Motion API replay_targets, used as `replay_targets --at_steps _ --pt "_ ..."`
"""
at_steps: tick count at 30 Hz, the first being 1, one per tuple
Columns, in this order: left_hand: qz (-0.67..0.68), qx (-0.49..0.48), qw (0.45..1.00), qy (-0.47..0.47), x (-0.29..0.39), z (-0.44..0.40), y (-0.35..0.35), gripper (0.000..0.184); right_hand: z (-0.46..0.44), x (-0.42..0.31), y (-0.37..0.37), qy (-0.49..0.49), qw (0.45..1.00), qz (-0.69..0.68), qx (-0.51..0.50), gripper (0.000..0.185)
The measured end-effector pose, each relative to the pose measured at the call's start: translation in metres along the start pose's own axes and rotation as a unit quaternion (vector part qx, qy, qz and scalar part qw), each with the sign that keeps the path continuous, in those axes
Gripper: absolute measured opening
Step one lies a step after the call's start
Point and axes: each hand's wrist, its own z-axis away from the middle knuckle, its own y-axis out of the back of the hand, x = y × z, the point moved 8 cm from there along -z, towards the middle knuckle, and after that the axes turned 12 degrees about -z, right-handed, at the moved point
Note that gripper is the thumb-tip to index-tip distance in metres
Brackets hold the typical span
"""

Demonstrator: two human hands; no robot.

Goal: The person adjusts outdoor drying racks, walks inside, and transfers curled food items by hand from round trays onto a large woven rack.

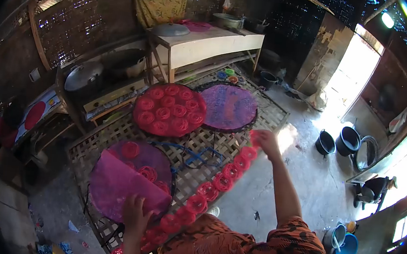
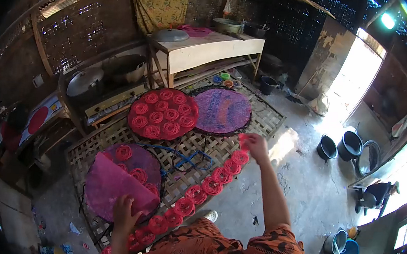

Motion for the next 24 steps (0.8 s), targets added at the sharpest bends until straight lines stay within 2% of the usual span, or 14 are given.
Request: replay_targets --at_steps 4,6,7,9,10,11,13,15,17,18,19,21,22,24 --pt "-0.016 -0.017 1.0 -0.019 -0.001 -0.007 -0.013 0.049 -0.032 0.071 0.067 -0.007 0.993 0.003 0.114 0.028" --pt "-0.015 -0.019 1.0 -0.02 0.006 -0.012 -0.008 0.044 -0.033 0.115 0.076 -0.116 0.976 -0.121 0.139 0.027" --pt "-0.013 -0.022 1.0 -0.017 0.008 -0.014 -0.006 0.039 -0.037 0.129 0.08 -0.118 0.975 -0.123 0.141 0.027" --pt "-0.023 -0.014 0.999 -0.037 0.008 -0.019 -0.012 0.031 -0.038 0.113 0.075 -0.056 0.975 0.174 0.123 0.028" --pt "-0.03 -0.004 0.998 -0.054 0.01 -0.019 -0.013 0.023 -0.041 0.095 0.068 0.02 0.919 0.384 0.089 0.032" --pt "-0.032 -0.008 0.998 -0.05 0.011 -0.02 -0.01 0.023 -0.033 0.075 0.056 0.018 0.92 0.383 0.084 0.032" --pt "0.006 0.049 0.998 -0.034 0.014 -0.029 0.014 0.01 -0.006 0.008 0.004 0.172 0.878 0.436 0.093 0.035" --pt "-0.001 0.092 0.996 -0.017 0.016 -0.034 0.043 0.008 0.017 -0.009 -0.072 0.004 0.972 0.232 -0.04 0.038" --pt "-0.004 0.134 0.991 -0.002 0.014 -0.038 0.065 0.007 0.064 -0.039 -0.18 0.104 0.939 0.207 -0.254 0.055" --pt "-0.016 0.167 0.986 -0.006 0.012 -0.037 0.077 0.006 0.094 -0.033 -0.233 0.058 0.918 0.18 -0.348 0.068" --pt "-0.03 0.199 0.98 -0.007 0.01 -0.035 0.087 0.006 0.135 -0.065 -0.276 0.09 0.882 0.103 -0.45 0.083" --pt "-0.027 0.212 0.977 0.019 -0.006 -0.027 0.089 0.006 0.19 -0.051 -0.348 0.27 0.832 0.076 -0.478 0.092" --pt "-0.02 0.227 0.973 0.039 -0.018 -0.019 0.096 0.006 0.21 -0.05 -0.372 0.276 0.823 0.063 -0.493 0.092" --pt "0.001 0.236 0.967 0.091 -0.04 0.005 0.115 0.008 0.231 -0.041 -0.411 0.168 0.869 0.123 -0.45 0.081"
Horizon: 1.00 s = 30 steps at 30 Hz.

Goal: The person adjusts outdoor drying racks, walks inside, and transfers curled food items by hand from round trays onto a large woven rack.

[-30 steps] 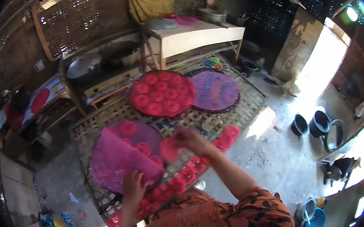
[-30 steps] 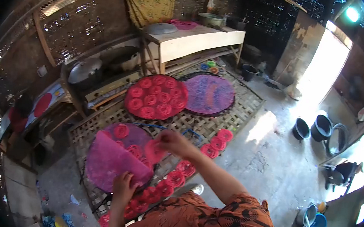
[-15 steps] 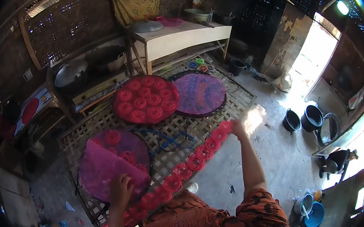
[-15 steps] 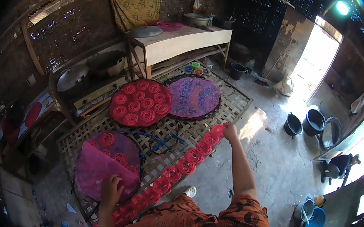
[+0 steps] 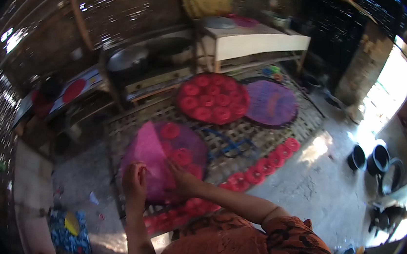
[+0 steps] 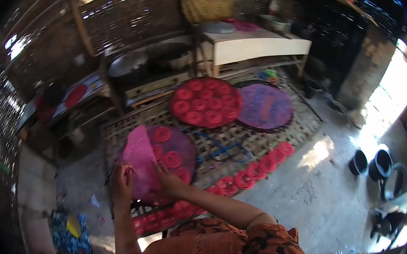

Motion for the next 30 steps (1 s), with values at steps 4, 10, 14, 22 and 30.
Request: replay_targets --at_steps 4,10,14,22,30 --pt "0.092 0.028 0.986 0.134 -0.039 0.034 0.046 0.012 -0.019 -0.05 -0.038 -0.051 0.996 -0.041 -0.053 0.073" --pt "0.115 0.29 0.913 0.265 -0.101 0.122 0.102 0.042 -0.062 -0.129 -0.081 0.151 0.974 -0.167 -0.005 0.053" --pt "0.183 0.25 0.876 0.37 -0.14 0.165 0.1 0.04 -0.107 -0.185 -0.035 0.12 0.937 -0.328 -0.013 0.047" --pt "0.174 0.182 0.904 0.345 -0.111 0.16 0.086 0.033 -0.122 -0.123 0.17 0.018 0.859 -0.5 0.107 0.031" --pt "0.149 0.128 0.914 0.355 -0.088 0.14 0.06 0.033 -0.003 0.095 0.436 0.033 0.744 -0.543 0.388 0.022"
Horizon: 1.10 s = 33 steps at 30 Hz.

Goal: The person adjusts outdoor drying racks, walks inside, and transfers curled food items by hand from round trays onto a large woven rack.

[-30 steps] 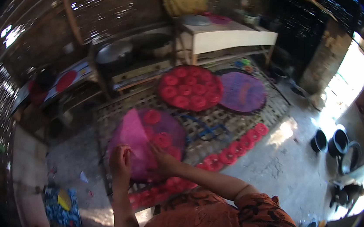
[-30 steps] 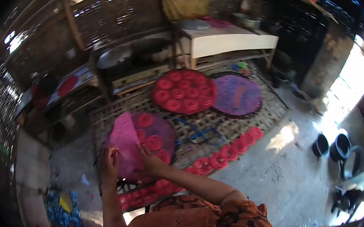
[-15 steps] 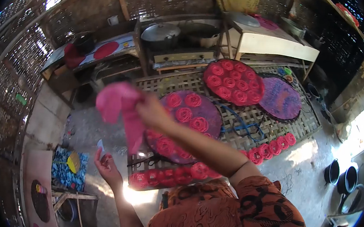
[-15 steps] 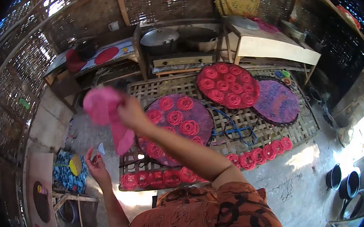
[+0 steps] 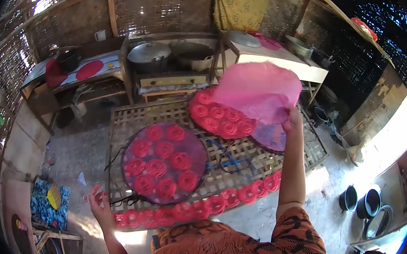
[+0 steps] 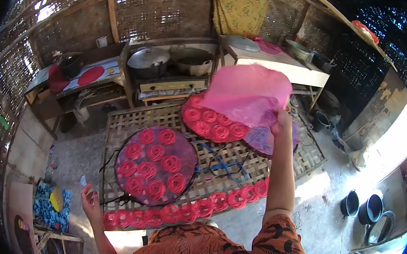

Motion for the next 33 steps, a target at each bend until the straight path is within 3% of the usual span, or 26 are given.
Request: replay_targets --at_steps 3,5,7,11,14,16,20,22,23,25,26,28,30,31,32,33 --pt "-0.019 -0.012 1.0 -0.01 0.013 -0.003 -0.029 0.033 -0.049 -0.017 0.125 -0.04 0.995 0.015 0.088 0.018" --pt "0.019 -0.052 0.998 -0.031 0.026 -0.004 -0.057 0.033 -0.072 -0.028 0.22 0.029 0.983 0.04 0.179 0.013" --pt "0.025 -0.066 0.997 -0.012 0.065 0.002 -0.076 0.034 -0.052 -0.044 0.258 0.081 0.946 0.143 0.28 0.012" --pt "-0.063 -0.083 0.993 -0.048 0.091 0.013 -0.11 0.038 -0.095 -0.034 0.397 0.035 0.946 0.2 0.253 0.02" --pt "-0.089 -0.092 0.991 -0.042 0.096 0.025 -0.125 0.039 -0.105 -0.028 0.409 0.051 0.952 0.227 0.2 0.025" --pt "-0.111 -0.099 0.988 -0.038 0.105 0.032 -0.128 0.039 -0.101 -0.049 0.358 0.084 0.9 0.386 0.186 0.031" --pt "-0.112 -0.068 0.99 -0.052 0.121 0.041 -0.127 0.039 -0.132 -0.082 0.336 0.13 0.848 0.488 0.161 0.035" --pt "-0.128 -0.062 0.989 -0.045 0.121 0.046 -0.123 0.038 -0.164 -0.093 0.358 0.146 0.677 0.696 0.19 0.035" --pt "-0.14 -0.06 0.987 -0.04 0.119 0.05 -0.121 0.038 -0.158 -0.084 0.337 0.142 0.682 0.696 0.177 0.035" --pt "-0.13 -0.033 0.991 -0.025 0.111 0.055 -0.117 0.036 -0.103 -0.095 0.246 0.266 0.46 0.797 0.288 0.04" --pt "-0.12 -0.041 0.992 -0.023 0.111 0.059 -0.12 0.036 -0.096 -0.083 0.214 0.264 0.471 0.799 0.265 0.04" --pt "-0.125 -0.076 0.989 -0.023 0.115 0.063 -0.126 0.035 -0.076 -0.03 0.142 0.365 0.606 0.707 0.02 0.038" --pt "-0.182 -0.124 0.973 -0.067 0.116 0.063 -0.144 0.032 -0.036 0.065 0.079 0.402 0.567 0.661 -0.281 0.036" --pt "-0.224 -0.144 0.957 -0.111 0.111 0.062 -0.155 0.032 -0.001 0.099 0.048 0.301 0.667 0.629 -0.262 0.033" --pt "-0.23 -0.141 0.957 -0.107 0.105 0.058 -0.161 0.032 0.03 0.137 0.031 0.181 0.75 0.521 -0.365 0.031" --pt "-0.26 -0.152 0.943 -0.141 0.104 0.054 -0.172 0.031 0.07 0.17 0.0 0.159 0.732 0.507 -0.425 0.028"
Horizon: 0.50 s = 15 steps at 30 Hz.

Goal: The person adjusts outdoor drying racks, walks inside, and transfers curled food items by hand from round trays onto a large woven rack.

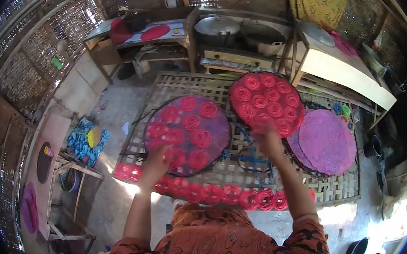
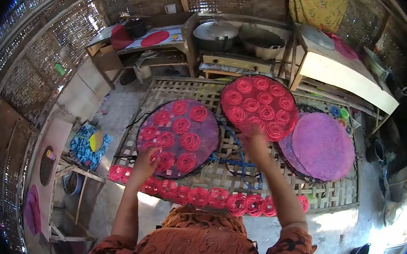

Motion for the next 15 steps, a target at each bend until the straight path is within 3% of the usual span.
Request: replay_targets --at_steps 3,4,6,8,10,12,13,15 --pt "-0.03 0.016 0.999 -0.027 -0.016 -0.021 -0.007 0.031 -0.014 -0.086 -0.113 0.127 0.975 -0.029 -0.18 0.018" --pt "-0.028 0.037 0.999 -0.024 -0.024 -0.028 -0.002 0.031 -0.017 -0.091 -0.137 0.129 0.975 -0.027 -0.18 0.018" --pt "-0.017 0.072 0.996 -0.043 -0.025 -0.036 0.029 0.029 -0.024 -0.069 -0.185 0.027 0.98 0.098 -0.169 0.013" --pt "-0.008 0.107 0.992 -0.06 -0.044 -0.037 0.055 0.028 -0.027 -0.067 -0.203 0.05 0.966 0.161 -0.196 0.015" --pt "0.012 0.089 0.996 -0.018 -0.086 -0.034 0.066 0.027 -0.032 -0.063 -0.218 0.074 0.945 0.225 -0.226 0.017" --pt "0.034 0.064 0.997 0.0 -0.128 -0.023 0.072 0.028 -0.036 -0.034 -0.211 -0.129 0.983 0.031 -0.124 0.028" --pt "0.029 0.049 0.998 0.016 -0.148 -0.017 0.075 0.026 -0.035 -0.029 -0.215 -0.136 0.982 0.034 -0.127 0.028" --pt "0.027 0.032 0.999 0.027 -0.182 -0.007 0.082 0.024 -0.038 0.001 -0.221 -0.263 0.954 0.017 -0.146 0.036"
